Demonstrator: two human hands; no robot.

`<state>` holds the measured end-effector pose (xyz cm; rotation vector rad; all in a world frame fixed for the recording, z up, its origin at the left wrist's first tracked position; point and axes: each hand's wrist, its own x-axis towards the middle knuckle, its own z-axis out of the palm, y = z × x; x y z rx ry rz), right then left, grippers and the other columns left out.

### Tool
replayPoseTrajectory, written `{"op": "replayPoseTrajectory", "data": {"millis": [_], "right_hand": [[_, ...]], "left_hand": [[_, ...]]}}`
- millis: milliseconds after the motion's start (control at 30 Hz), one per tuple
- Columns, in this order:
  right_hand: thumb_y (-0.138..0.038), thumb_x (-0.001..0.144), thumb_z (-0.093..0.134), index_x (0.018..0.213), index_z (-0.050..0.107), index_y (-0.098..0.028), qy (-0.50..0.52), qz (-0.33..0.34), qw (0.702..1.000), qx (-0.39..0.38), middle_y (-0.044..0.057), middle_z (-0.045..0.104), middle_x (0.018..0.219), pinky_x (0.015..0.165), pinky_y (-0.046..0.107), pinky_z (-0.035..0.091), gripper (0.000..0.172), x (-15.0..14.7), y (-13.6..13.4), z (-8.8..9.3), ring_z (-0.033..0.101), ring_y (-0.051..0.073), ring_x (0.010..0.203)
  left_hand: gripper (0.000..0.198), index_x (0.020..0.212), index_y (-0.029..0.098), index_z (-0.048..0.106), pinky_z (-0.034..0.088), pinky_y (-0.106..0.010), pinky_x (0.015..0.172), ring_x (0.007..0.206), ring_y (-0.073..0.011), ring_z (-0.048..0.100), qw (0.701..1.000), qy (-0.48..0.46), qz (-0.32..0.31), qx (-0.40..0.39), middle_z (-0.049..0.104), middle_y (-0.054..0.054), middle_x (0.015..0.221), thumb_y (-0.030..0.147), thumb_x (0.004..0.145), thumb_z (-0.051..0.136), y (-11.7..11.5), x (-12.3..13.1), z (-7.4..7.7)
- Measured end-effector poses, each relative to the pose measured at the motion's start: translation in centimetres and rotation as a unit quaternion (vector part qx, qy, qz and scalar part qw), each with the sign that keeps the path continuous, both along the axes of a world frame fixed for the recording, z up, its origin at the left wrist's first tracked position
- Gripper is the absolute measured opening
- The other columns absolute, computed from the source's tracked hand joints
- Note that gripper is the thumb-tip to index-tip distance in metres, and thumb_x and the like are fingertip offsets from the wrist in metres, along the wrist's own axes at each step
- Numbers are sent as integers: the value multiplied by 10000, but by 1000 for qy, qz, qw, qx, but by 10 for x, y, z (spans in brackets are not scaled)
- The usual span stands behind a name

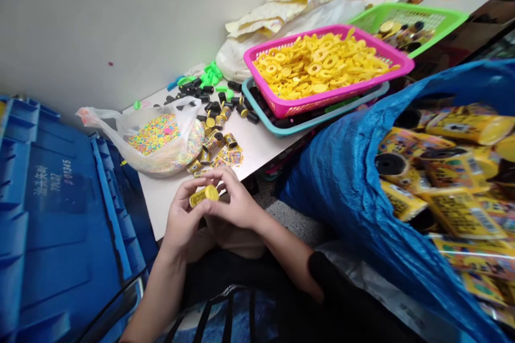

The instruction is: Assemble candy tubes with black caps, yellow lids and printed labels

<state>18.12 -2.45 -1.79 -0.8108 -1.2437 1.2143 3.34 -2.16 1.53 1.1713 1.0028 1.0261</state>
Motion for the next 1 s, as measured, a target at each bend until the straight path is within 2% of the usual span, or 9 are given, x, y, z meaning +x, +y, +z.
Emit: {"op": "replayPoseTrajectory", "data": {"millis": [67,167,300,467,567,667,767,867,1000], "right_hand": [[-534,682,789,1124,626,-257,-84,-21,993,80,68,582,1075,879,380,499,546,6,2,3,575,226,1009],[-483,693,798,1071,666,-257,-127,-3,979,158,62,622,1004,874,380,502,460,15,6,8,613,214,956],[-386,752,782,1171,635,-269,-192,3,959,208,79,693,1006,847,384,502,459,20,7,11,631,225,949],[-298,831,688,1217,583,-263,-199,-53,949,237,97,675,1035,830,395,507,402,12,1,6,626,233,952],[-231,779,704,1189,564,-270,-204,-89,940,257,76,667,988,811,380,505,436,9,4,2,624,222,911],[-202,762,702,1173,562,-284,-204,-79,939,264,64,666,999,831,381,494,442,11,9,0,621,215,913],[-227,799,676,1256,518,-293,-161,-32,967,198,77,645,1135,932,421,455,488,16,11,0,588,230,1058],[-399,846,647,1321,476,-282,-24,8,999,29,93,574,1303,960,413,446,518,19,10,-2,521,238,1187],[-513,876,582,1194,586,-263,156,30,974,-160,72,594,1255,926,369,474,404,14,9,0,552,217,1145]], "left_hand": [[331,969,214,599,514,-241,798,921,-164,648,999,-21,0,-29,671,-24,964,282,710,793,0,-2,0],[437,988,239,526,475,-188,587,662,-108,615,988,-86,-45,-119,663,12,825,331,677,819,2,-6,-2],[426,892,221,528,424,-167,488,548,-80,544,985,-101,-12,-137,592,48,701,377,641,836,6,-11,-4],[383,912,204,584,422,-196,505,538,-81,504,990,-31,-50,-127,568,40,702,386,667,816,5,-11,1],[317,960,227,589,435,-198,587,652,-99,522,993,-33,-2,-117,577,20,797,398,748,752,2,-7,2],[282,1011,257,590,447,-208,677,807,-129,556,989,-76,18,-124,589,-2,914,395,795,706,4,-1,0],[364,1081,281,585,438,-214,635,766,-121,553,984,-121,21,-129,595,-3,955,394,767,730,11,2,0],[350,1014,245,617,458,-225,638,745,-119,561,986,-127,28,-104,620,-12,947,410,737,753,16,4,1],[375,998,217,639,500,-259,772,860,-153,621,993,-77,-14,-85,679,-48,1045,322,681,810,15,5,1]]}}
